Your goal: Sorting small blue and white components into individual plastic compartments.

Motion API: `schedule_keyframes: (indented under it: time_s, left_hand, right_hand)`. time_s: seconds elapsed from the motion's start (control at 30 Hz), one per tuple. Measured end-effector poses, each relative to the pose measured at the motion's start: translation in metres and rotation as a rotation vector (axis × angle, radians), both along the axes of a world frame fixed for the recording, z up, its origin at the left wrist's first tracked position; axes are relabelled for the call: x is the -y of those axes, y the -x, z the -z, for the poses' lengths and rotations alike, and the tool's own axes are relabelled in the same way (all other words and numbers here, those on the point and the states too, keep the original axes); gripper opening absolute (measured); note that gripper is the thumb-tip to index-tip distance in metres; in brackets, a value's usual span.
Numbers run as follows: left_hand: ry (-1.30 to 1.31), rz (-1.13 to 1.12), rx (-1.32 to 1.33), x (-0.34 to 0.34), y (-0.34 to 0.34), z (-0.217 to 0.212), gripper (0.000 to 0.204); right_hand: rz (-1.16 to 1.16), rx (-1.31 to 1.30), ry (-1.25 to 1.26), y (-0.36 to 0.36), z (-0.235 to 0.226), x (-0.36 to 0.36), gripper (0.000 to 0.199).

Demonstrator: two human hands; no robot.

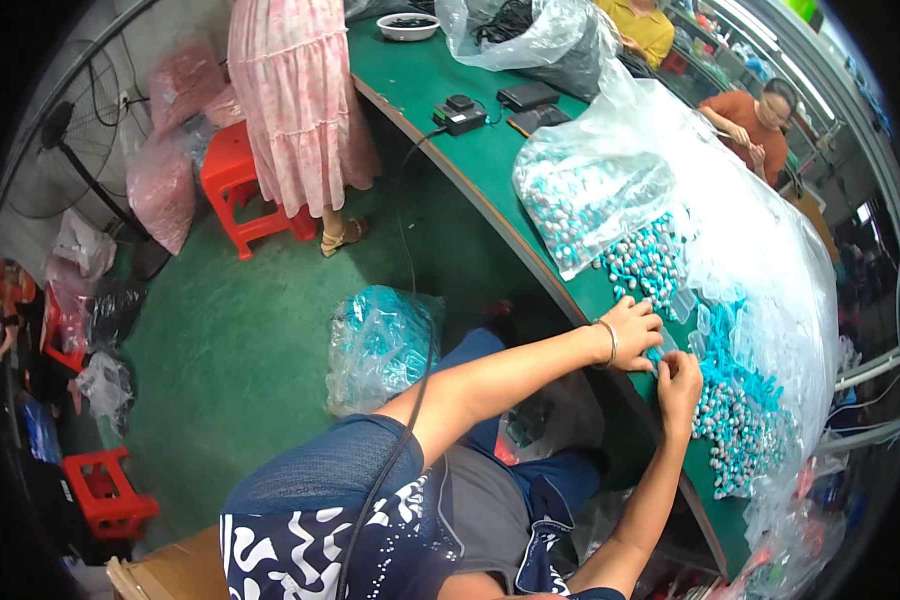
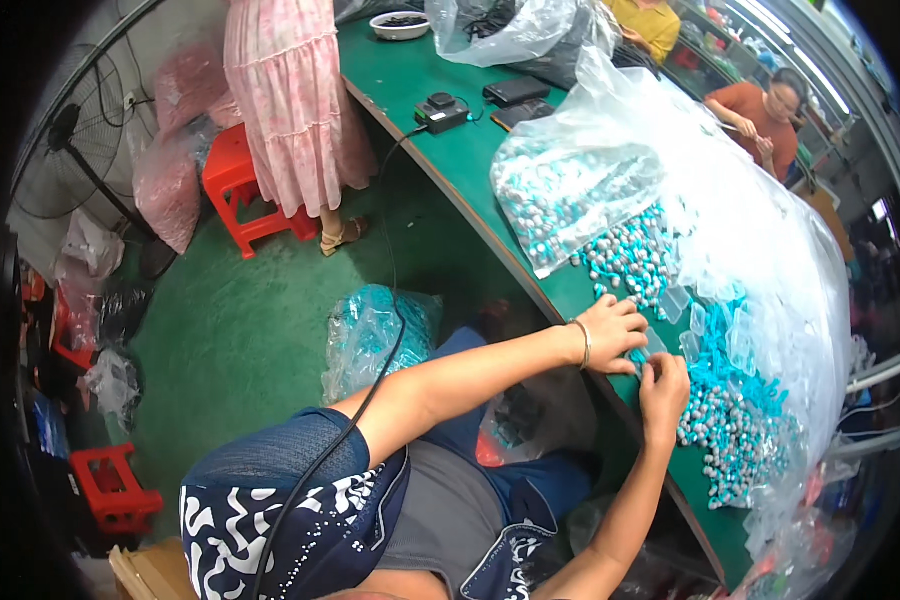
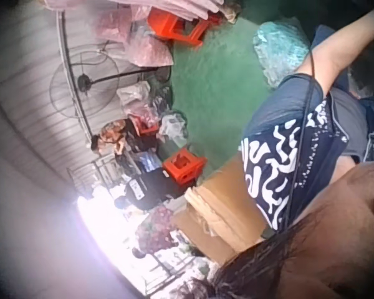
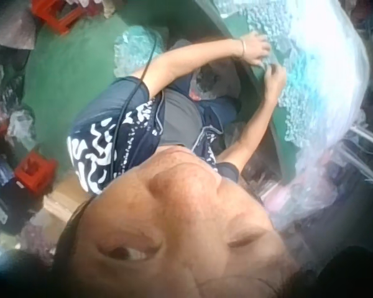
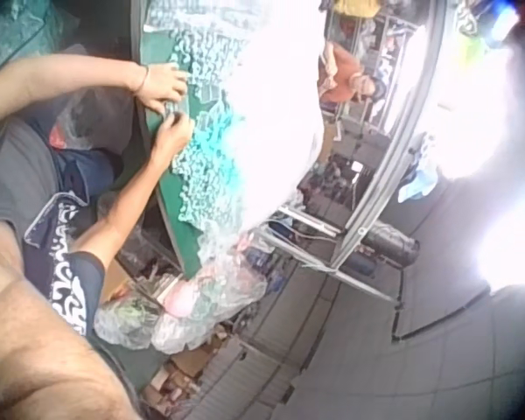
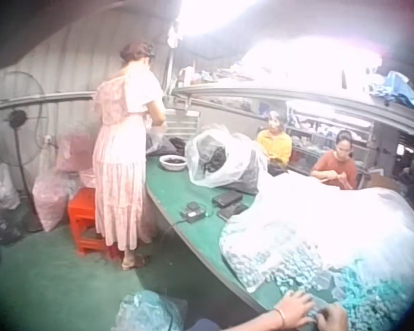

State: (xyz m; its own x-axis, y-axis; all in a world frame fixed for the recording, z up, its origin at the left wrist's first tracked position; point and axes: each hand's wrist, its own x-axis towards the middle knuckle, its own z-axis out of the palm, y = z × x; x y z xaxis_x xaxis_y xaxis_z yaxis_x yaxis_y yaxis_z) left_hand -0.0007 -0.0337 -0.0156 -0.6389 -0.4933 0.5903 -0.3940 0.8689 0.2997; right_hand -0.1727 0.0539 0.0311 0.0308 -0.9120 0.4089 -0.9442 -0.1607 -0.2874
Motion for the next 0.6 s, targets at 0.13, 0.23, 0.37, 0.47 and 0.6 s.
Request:
schedule_keyframes:
  time_s: [0.13,0.23,0.37,0.47,0.6]
  left_hand:
    - [-0.036,0.036,-0.070,-0.004,-0.001,-0.004,0.050]
    - [0.030,0.035,-0.274,0.010,-0.001,0.001,0.046]
    - [-0.007,-0.066,-0.209,0.027,-0.024,0.001,0.030]
    - [-0.099,-0.055,-0.147,0.025,-0.033,-0.006,0.025]
    - [-0.157,-0.082,-0.197,0.024,-0.028,-0.004,0.022]
  right_hand:
    - [0.056,0.177,-0.038,0.003,-0.007,-0.011,0.018]
    - [-0.012,0.107,0.135,0.026,-0.001,-0.015,0.017]
    - [0.060,0.132,0.186,0.042,-0.014,-0.031,0.010]
    - [0.141,0.133,0.196,0.048,-0.024,-0.045,0.007]
    - [0.217,0.118,0.163,0.048,-0.027,-0.064,0.006]
